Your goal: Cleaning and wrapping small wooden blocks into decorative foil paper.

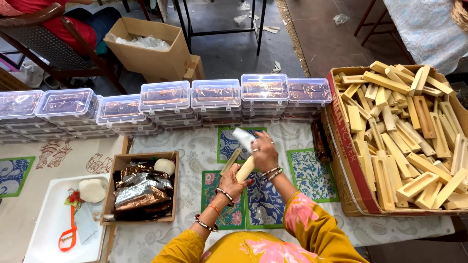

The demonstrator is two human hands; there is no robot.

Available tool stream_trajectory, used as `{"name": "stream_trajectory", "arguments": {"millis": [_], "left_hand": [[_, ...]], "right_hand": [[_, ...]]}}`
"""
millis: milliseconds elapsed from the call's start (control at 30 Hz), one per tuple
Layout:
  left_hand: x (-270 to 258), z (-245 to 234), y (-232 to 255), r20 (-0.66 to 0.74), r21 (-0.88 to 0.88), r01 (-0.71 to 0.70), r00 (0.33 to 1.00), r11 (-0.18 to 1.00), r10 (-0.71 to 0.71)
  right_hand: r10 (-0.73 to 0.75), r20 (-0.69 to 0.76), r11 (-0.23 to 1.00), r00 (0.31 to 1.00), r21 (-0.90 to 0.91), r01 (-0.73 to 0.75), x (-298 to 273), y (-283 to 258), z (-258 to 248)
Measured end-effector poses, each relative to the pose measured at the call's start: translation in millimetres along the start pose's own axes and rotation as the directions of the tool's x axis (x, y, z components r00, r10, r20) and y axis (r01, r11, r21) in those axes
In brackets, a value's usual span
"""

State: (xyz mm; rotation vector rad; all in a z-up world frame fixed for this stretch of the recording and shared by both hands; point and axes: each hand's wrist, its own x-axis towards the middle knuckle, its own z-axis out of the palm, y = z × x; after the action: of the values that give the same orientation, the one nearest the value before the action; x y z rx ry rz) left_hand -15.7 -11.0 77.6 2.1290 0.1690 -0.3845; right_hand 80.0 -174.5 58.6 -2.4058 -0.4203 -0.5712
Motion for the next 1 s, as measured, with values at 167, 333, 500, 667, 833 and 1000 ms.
{"name": "stream_trajectory", "arguments": {"millis": [167, 333, 500, 667, 833, 1000], "left_hand": [[17.3, 10.4, -30.7, -0.012, -0.048, -0.042, 0.999, 0.998, 0.041], [44.6, 29.5, -62.0, -0.051, 0.006, -0.089, 0.995, 0.996, 0.089], [25.0, 27.8, -50.6, 0.021, 0.025, -0.165, 0.986, 0.986, 0.165], [4.1, 12.3, -14.4, 0.023, -0.065, -0.196, 0.980, 0.978, 0.198], [26.3, 13.2, -24.5, 0.031, -0.417, -0.093, 0.993, 0.904, 0.117], [74.5, 31.8, -66.8, -0.146, 0.207, -0.219, 0.957, 0.953, 0.252]], "right_hand": [[0.423, 0.008, 0.894, 0.906, 0.163, -0.418, -5.9, 8.4, -0.5], [0.511, 0.177, 0.797, 0.842, 0.271, -0.540, -39.9, -61.2, -15.7], [-0.209, -0.130, 0.969, 0.969, -0.161, 0.187, -33.0, -51.9, -19.4], [0.179, -0.052, 0.979, 0.983, 0.111, -0.172, -15.1, 16.0, -6.0], [0.634, 0.180, 0.699, 0.752, 0.283, -0.657, -1.5, 3.2, -27.7], [-0.314, -0.134, 0.938, 0.940, 0.106, 0.329, -21.0, -67.7, -33.5]]}}
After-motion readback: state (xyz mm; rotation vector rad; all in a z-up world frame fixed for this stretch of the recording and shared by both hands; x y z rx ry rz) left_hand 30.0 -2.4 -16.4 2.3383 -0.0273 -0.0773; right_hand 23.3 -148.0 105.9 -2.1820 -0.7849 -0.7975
